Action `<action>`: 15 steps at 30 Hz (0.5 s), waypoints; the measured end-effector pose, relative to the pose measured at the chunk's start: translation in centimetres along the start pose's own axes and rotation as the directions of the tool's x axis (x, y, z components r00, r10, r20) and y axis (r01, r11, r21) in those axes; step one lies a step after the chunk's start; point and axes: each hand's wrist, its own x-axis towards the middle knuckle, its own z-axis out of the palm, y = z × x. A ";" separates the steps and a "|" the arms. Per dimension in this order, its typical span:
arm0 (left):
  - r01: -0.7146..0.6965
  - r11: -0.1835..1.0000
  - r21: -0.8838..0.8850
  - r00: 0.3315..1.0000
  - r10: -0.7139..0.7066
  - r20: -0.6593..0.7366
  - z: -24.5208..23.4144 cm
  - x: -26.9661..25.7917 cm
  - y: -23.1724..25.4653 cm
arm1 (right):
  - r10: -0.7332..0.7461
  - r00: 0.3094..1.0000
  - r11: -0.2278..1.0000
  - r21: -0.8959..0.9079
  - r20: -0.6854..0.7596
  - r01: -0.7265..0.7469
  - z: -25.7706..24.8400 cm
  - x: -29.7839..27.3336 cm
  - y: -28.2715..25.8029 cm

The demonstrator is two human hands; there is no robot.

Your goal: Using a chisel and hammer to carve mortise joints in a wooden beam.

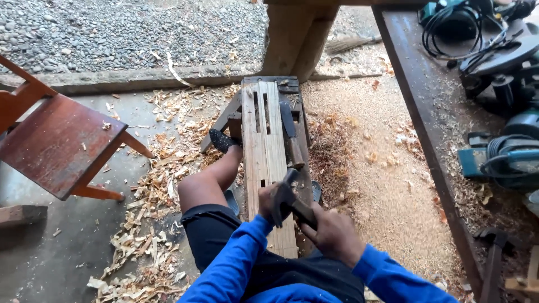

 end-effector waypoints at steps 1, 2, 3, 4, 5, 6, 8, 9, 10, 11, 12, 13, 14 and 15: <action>-0.138 0.989 0.060 0.990 0.138 0.004 0.1 0.1 -1.0 | 0.160 0.984 0.976 -0.162 0.074 -0.147 0.5 0.4 0.9; -0.143 0.988 0.062 0.990 0.143 0.000 0.5 1.5 -1.6 | 0.154 0.985 0.976 -0.164 0.073 -0.140 0.1 0.5 1.4; -0.133 0.989 0.059 0.987 0.137 -0.086 0.9 3.1 -2.3 | 0.182 0.982 0.975 -0.137 0.050 -0.174 -0.2 0.7 2.1; -0.091 0.995 0.047 0.981 0.098 -0.166 1.3 2.6 -2.6 | 0.236 0.971 0.967 -0.106 0.046 -0.231 0.0 -0.5 2.4; -0.066 0.997 0.042 0.984 0.072 -0.165 1.1 5.2 -2.6 | 0.256 0.965 0.963 -0.105 0.063 -0.249 0.7 -1.6 2.3; 0.194 0.981 -0.014 0.962 -0.193 -0.196 1.0 8.6 -2.8 | 0.280 0.960 0.959 -0.051 0.004 -0.280 0.9 -2.2 2.6; 0.437 0.896 -0.083 0.868 -0.444 -0.220 1.0 11.7 -3.5 | 0.300 0.953 0.954 -0.005 -0.046 -0.300 1.6 -3.6 3.7; 0.424 0.905 -0.038 0.887 -0.424 -0.184 1.1 11.6 -3.9 | 0.396 0.916 0.916 0.085 -0.054 -0.391 1.8 -4.3 4.6; 0.415 0.910 0.017 0.903 -0.410 -0.130 1.1 11.3 -4.4 | 0.503 0.863 0.853 0.191 -0.054 -0.485 2.6 -5.2 5.3; 0.421 0.907 0.023 0.901 -0.415 -0.125 0.7 10.0 -2.2 | 0.509 0.860 0.849 0.197 -0.050 -0.491 3.1 -5.9 6.3; 0.310 0.950 0.024 0.945 -0.306 -0.116 0.4 8.4 -0.1 | 0.624 0.781 0.755 0.272 -0.017 -0.597 3.8 -6.9 7.1; 0.196 0.980 0.023 0.976 -0.192 -0.105 0.0 6.9 2.0 | 0.725 0.688 0.641 0.341 0.025 -0.687 4.6 -7.9 8.0; 0.227 0.974 0.024 0.970 -0.224 -0.089 -0.7 6.7 3.7 | 0.746 0.665 0.614 0.343 0.043 -0.711 5.1 -8.8 8.6; 0.196 0.981 -0.003 0.978 -0.196 -0.077 -1.3 6.6 5.2 | 0.763 0.643 0.562 0.421 0.069 -0.712 5.7 -9.8 9.2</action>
